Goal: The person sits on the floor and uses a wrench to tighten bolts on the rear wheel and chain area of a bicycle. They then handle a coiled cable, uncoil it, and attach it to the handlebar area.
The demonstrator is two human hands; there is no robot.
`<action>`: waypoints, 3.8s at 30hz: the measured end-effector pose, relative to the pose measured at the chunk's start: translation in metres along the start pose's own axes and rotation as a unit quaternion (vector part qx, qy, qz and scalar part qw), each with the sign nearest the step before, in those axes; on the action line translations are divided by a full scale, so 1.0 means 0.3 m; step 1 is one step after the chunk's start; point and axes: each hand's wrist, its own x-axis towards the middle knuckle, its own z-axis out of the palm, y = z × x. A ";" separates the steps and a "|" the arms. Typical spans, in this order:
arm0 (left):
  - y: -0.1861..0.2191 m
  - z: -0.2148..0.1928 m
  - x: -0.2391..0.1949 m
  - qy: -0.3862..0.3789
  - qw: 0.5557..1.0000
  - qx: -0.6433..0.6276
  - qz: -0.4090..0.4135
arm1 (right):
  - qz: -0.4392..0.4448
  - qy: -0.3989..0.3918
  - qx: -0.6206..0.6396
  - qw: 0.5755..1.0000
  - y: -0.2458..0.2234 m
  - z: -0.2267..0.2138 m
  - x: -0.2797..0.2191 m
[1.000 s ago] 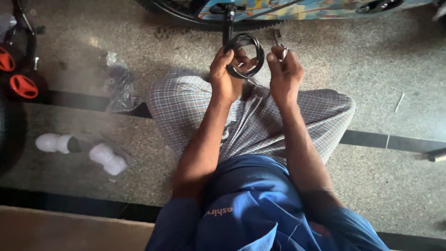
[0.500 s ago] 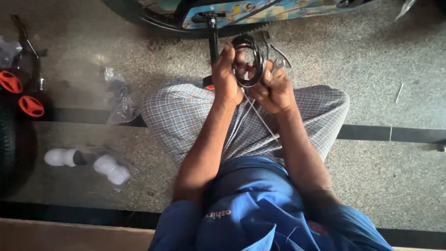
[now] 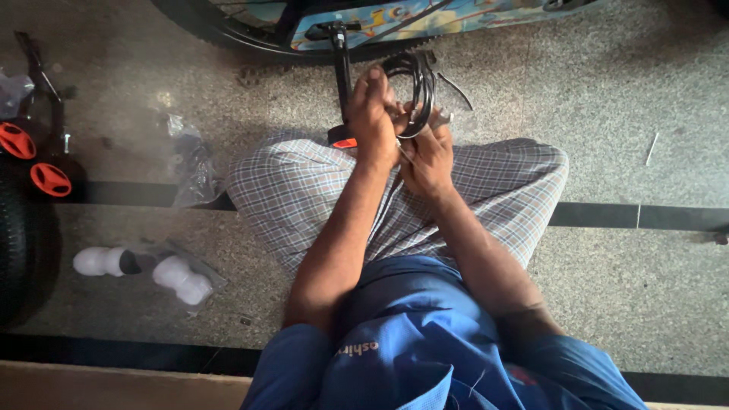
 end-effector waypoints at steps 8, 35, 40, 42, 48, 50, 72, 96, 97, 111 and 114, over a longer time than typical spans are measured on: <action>-0.050 -0.009 0.011 0.056 0.981 0.080 0.165 | -0.026 -0.003 0.003 1.000 -0.002 0.019 -0.028; -0.018 -0.120 0.057 -0.088 0.996 -0.011 0.002 | 0.126 0.019 -0.052 0.990 -0.095 -0.101 0.072; -0.024 -0.108 0.026 -0.036 0.998 0.040 0.026 | -0.092 -0.010 -0.363 0.927 -0.135 -0.103 0.069; -0.037 -0.092 0.004 -0.036 0.995 0.074 0.056 | -0.226 0.036 -0.569 0.790 -0.153 -0.089 0.056; -0.086 -0.034 -0.054 -0.054 0.986 0.136 0.079 | -0.311 0.002 -0.629 0.713 -0.187 -0.093 0.053; -0.117 -0.019 -0.086 -0.062 0.979 0.169 0.100 | -0.301 0.002 -0.715 0.631 -0.170 -0.118 0.068; -0.066 -0.145 0.041 -0.223 0.853 0.463 0.093 | -0.360 0.035 -0.684 0.634 -0.305 -0.122 0.038; 0.010 -0.208 -0.028 -0.313 0.935 0.060 -0.158 | -0.158 0.001 -0.584 0.796 -0.200 -0.329 0.090; -0.006 -0.206 -0.024 -0.314 0.938 0.049 -0.138 | -0.136 0.001 -0.572 0.809 -0.199 -0.327 0.092; -0.068 -0.258 0.056 -0.167 0.956 0.242 -0.014 | -0.195 0.039 -0.625 0.755 -0.154 -0.342 0.073; -0.048 -0.247 0.044 -0.237 0.965 0.054 -0.102 | -0.085 0.064 -0.591 0.799 -0.148 -0.379 0.098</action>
